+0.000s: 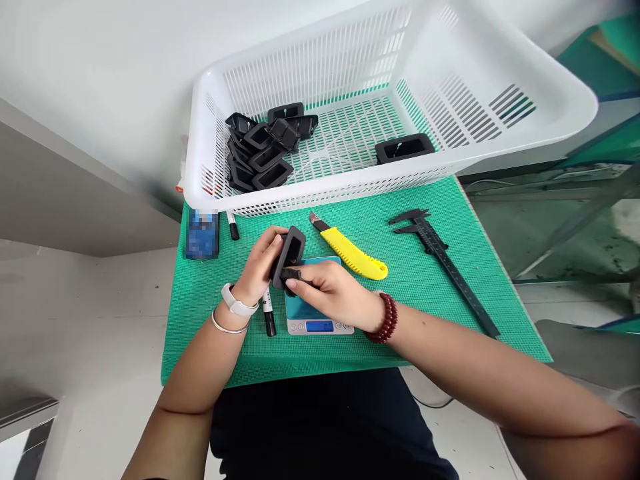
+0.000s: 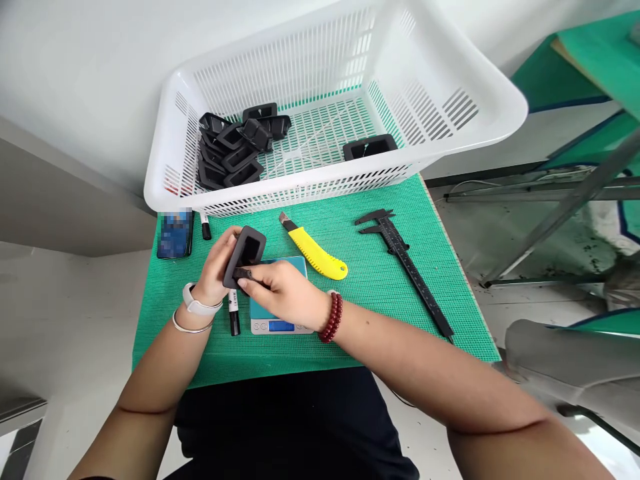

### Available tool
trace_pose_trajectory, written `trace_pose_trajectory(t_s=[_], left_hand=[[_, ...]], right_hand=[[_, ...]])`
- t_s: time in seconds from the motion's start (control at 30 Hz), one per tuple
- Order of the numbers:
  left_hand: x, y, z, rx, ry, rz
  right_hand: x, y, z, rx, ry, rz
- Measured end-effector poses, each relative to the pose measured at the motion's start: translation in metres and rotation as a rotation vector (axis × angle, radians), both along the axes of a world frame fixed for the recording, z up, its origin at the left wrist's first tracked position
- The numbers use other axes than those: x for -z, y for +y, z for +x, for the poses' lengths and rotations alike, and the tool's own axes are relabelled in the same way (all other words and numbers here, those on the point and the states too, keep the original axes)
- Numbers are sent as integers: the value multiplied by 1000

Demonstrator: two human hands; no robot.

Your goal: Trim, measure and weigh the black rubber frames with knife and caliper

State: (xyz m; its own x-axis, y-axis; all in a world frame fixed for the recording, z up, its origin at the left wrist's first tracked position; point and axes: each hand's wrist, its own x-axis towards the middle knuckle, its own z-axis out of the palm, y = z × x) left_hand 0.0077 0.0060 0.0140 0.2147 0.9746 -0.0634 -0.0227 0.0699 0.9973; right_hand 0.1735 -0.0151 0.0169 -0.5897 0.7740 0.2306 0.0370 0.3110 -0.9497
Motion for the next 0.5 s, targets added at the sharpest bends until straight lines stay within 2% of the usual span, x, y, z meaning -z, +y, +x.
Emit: trace_pose_trajectory(t_s=[0.13, 0.37, 0.43, 0.5], left_hand=[[-5, -1, -1, 36, 14, 8], [-7, 1, 0, 99, 47, -34], [-4, 2, 1, 70, 39, -39], [-1, 2, 2, 35, 14, -45]], right_hand=[[6, 1, 3, -9, -46, 238], [12, 4, 10, 46, -361, 758], [11, 3, 9, 100, -393, 759], [9, 2, 7, 164, -346, 584]])
